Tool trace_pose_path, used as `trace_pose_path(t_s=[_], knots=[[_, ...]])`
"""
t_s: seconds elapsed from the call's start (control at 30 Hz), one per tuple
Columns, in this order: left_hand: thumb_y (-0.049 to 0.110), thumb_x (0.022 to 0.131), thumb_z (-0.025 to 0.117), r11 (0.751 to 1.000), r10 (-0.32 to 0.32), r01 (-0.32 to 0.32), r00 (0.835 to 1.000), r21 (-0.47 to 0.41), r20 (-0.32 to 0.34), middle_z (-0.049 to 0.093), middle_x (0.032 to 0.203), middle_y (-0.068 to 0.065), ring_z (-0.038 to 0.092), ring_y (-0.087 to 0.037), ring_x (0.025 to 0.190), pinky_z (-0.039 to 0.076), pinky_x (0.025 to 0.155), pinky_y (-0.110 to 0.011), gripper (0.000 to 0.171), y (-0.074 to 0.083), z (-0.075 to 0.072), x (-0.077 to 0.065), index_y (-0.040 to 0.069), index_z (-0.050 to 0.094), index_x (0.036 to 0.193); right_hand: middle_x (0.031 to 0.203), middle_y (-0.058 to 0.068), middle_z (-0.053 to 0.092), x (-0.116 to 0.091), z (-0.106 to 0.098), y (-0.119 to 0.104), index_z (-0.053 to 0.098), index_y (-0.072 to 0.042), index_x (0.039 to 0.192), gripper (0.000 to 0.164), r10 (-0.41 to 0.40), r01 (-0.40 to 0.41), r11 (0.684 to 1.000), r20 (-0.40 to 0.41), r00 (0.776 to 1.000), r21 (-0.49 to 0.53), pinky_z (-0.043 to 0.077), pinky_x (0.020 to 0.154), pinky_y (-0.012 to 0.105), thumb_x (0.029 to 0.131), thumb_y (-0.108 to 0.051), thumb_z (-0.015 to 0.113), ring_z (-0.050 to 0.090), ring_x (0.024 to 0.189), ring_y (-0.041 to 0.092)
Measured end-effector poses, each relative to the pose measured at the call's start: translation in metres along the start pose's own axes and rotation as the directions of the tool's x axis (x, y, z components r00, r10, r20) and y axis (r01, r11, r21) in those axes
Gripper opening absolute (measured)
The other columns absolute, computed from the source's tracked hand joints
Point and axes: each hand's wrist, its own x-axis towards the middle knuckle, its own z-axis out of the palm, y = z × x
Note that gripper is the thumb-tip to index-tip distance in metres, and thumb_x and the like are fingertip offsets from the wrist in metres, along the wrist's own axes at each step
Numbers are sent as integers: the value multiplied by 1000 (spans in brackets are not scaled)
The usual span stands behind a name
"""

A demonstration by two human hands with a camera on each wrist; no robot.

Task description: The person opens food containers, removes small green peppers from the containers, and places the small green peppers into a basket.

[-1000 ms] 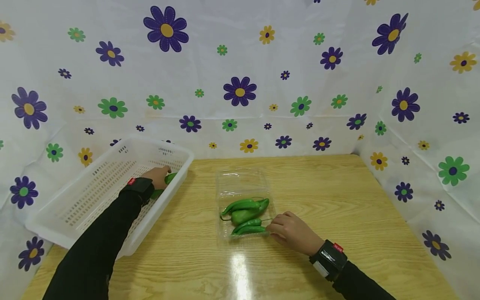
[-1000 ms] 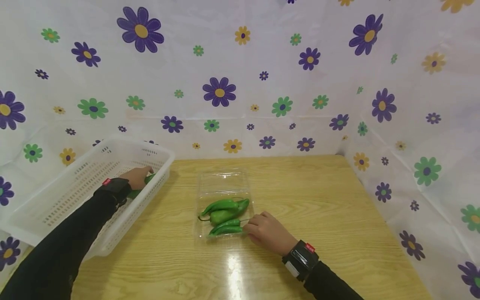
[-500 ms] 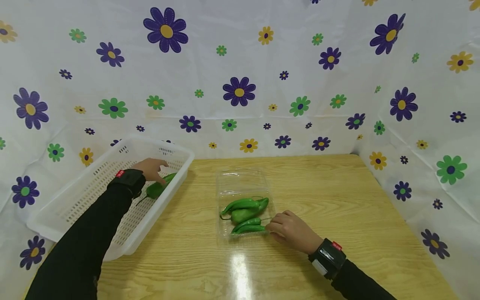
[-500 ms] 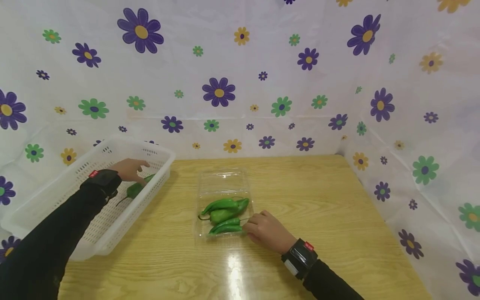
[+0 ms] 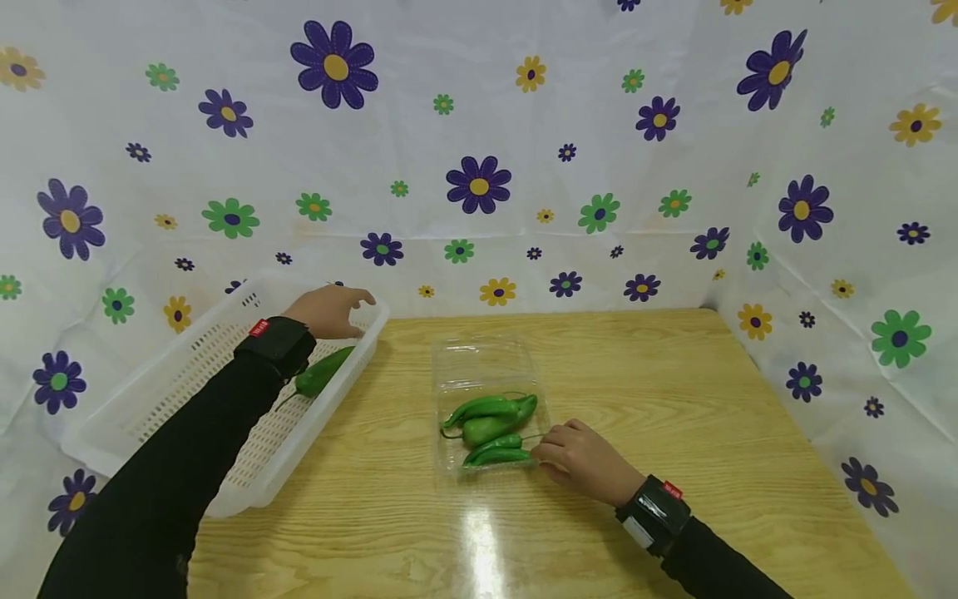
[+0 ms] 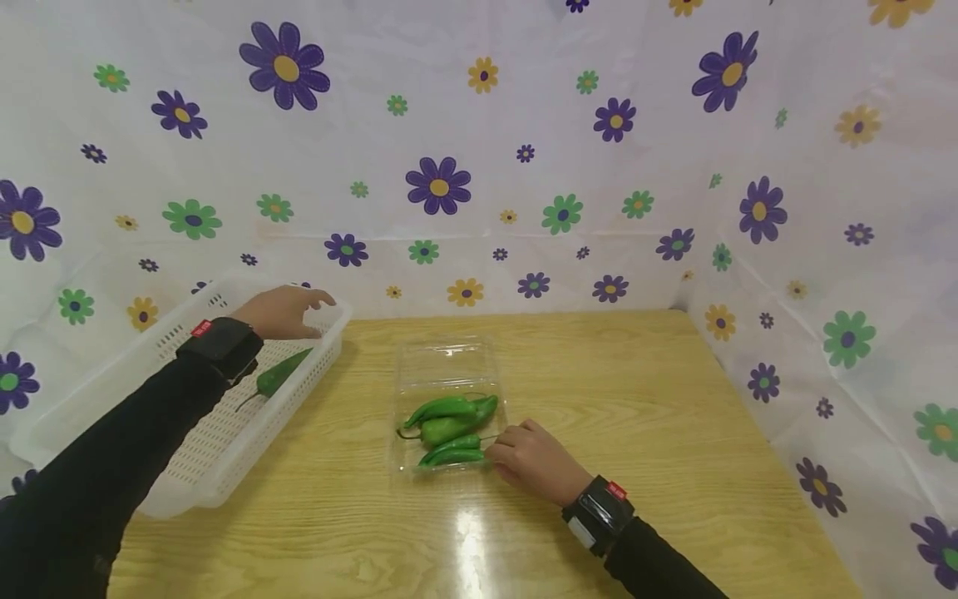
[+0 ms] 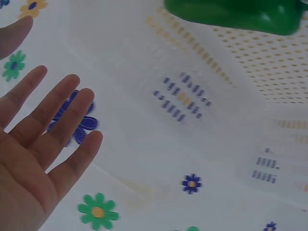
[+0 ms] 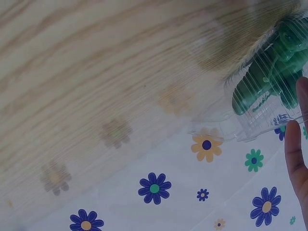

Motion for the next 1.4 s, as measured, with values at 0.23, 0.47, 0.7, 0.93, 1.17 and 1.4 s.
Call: trace_pose_path(t_s=[0.23,0.47,0.7,0.93,1.17,1.4], knots=[[18,83,69,997,61,-59,997,44,-41,59,125,-20,56,-36,113,49,89,-50,52,35,-2,6,8,52,131,83,-7,67,0,3,0,69,-16,89,22,0,0,1000,6,1000,-4,48,72,28,70,-13,81,61,79,7],[19,81,71,986,164,-161,985,49,-50,57,130,-15,55,-33,119,47,94,-47,52,79,3,13,12,54,130,83,-7,66,-1,1,0,69,-16,89,23,8,-8,1000,-5,1000,-1,48,72,29,70,-12,81,61,79,8],[23,81,73,947,306,-304,952,100,-7,62,120,-9,63,-27,101,53,83,-40,51,126,24,13,15,56,128,83,-7,66,-2,3,0,69,-16,89,23,9,-9,1000,-4,1000,1,47,72,28,70,-13,81,61,79,8],[22,82,71,926,360,-365,930,92,66,61,117,-8,61,-22,88,51,72,-35,47,156,57,18,16,57,126,83,-6,66,-1,3,1,69,-16,90,24,8,-8,1000,-5,1000,-10,47,72,28,69,-13,82,61,79,7],[21,81,72,913,382,-388,922,127,69,61,114,-6,60,-20,92,51,71,-33,46,169,78,20,16,58,125,83,-6,66,0,2,1,69,-16,90,24,10,-10,1000,-7,1000,-18,47,72,28,69,-14,82,61,79,8],[20,82,71,920,374,-377,926,113,41,61,114,-6,61,-21,90,50,67,-31,44,172,92,20,17,58,124,84,-6,67,-1,3,0,69,-16,91,24,19,-19,1000,8,1000,-17,48,73,28,70,-14,81,61,80,8]])
